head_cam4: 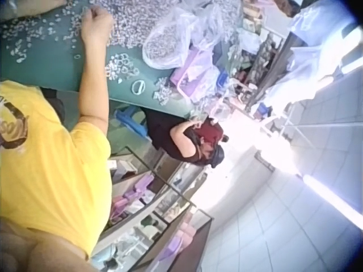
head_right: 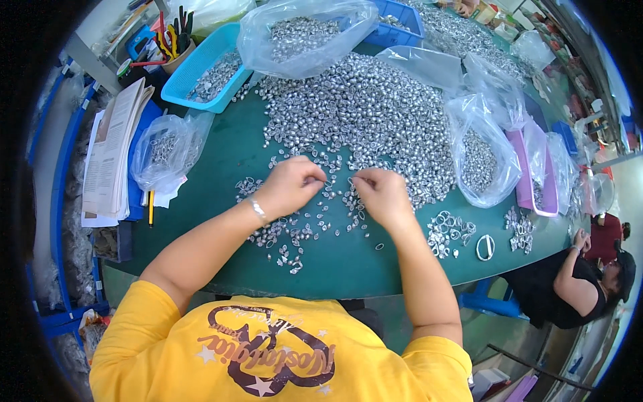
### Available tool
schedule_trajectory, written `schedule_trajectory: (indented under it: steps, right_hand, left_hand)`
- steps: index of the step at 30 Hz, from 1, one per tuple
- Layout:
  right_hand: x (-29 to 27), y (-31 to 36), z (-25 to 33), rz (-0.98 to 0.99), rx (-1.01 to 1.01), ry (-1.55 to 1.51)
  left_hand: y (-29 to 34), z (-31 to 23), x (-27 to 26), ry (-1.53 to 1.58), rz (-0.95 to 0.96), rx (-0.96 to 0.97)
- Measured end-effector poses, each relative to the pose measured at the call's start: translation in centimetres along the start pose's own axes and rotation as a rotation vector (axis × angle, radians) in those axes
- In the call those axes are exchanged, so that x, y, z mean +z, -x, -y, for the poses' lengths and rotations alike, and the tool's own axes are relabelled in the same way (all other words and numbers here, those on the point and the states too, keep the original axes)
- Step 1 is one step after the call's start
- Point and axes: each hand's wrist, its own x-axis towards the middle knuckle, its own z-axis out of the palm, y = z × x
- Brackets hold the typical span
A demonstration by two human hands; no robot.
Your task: The person sorts through a large pile of small silver D-rings and hardware on a green workbench, picking up individual pieces to group them and moving piles around.
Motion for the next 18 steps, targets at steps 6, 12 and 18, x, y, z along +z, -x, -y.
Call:
schedule_trajectory:
  steps: [6,12,18]
  right_hand:
    - [1.0,-0.3,0.0,-0.017,-0.133,0.233]
    - [-2.9,2.8,-1.0,0.009,0.244,-1.288]
    - [-0.7,5.4,-1.6,0.024,0.055,-0.153]
  left_hand:
    - [-0.7,0.6,1.6,-0.212,0.073,0.127]
    - [0.7,-1.7,-2.0,0.699,0.160,-0.592]
    - [2.6,-1.2,-2.5,1.395,0.074,-0.707]
